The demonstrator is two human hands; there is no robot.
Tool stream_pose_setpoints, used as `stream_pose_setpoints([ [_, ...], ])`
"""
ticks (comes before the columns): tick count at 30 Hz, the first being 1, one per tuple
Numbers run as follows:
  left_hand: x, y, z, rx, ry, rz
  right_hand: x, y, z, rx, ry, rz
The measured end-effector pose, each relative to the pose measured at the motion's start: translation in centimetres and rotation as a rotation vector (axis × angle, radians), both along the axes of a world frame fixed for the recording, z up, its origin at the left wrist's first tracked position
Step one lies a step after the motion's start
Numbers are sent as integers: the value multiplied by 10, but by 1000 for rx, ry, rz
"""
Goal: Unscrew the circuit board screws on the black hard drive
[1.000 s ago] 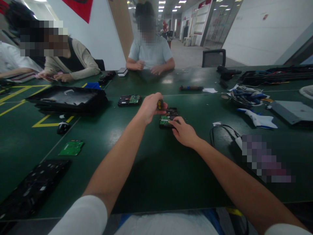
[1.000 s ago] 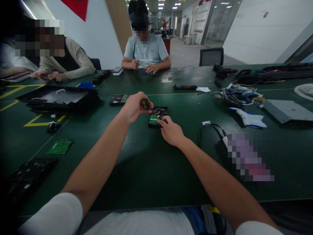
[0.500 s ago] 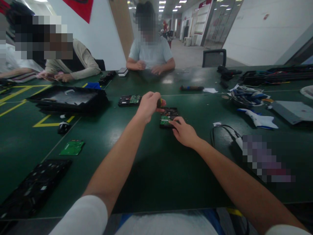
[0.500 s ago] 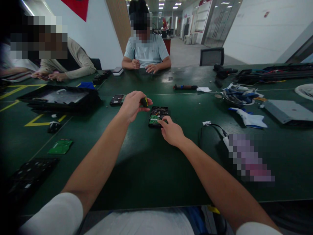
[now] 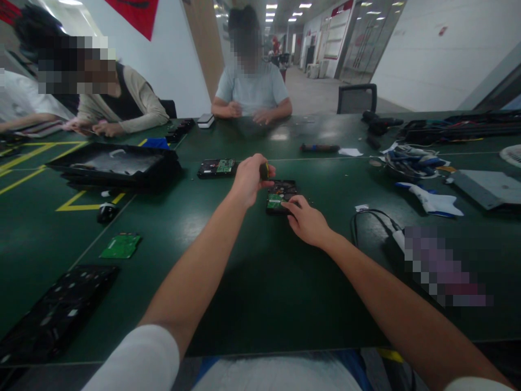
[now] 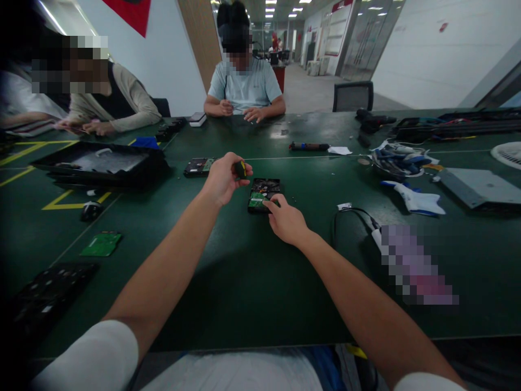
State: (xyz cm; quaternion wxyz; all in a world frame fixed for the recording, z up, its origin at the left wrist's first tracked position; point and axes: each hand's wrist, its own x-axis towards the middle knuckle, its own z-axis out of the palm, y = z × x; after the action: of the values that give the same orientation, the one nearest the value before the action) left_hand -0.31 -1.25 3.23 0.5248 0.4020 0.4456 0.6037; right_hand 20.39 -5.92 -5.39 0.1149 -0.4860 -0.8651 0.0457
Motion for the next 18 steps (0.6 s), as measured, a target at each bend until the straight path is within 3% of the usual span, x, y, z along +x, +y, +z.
stream_pose_setpoints([
  [10, 4, 0, -4, 155, 267, 87, -1, -1, 1, -3, -12, -10],
  [18, 8, 6, -11, 264, 282, 88, -1, -1, 2, -4, -2, -2],
])
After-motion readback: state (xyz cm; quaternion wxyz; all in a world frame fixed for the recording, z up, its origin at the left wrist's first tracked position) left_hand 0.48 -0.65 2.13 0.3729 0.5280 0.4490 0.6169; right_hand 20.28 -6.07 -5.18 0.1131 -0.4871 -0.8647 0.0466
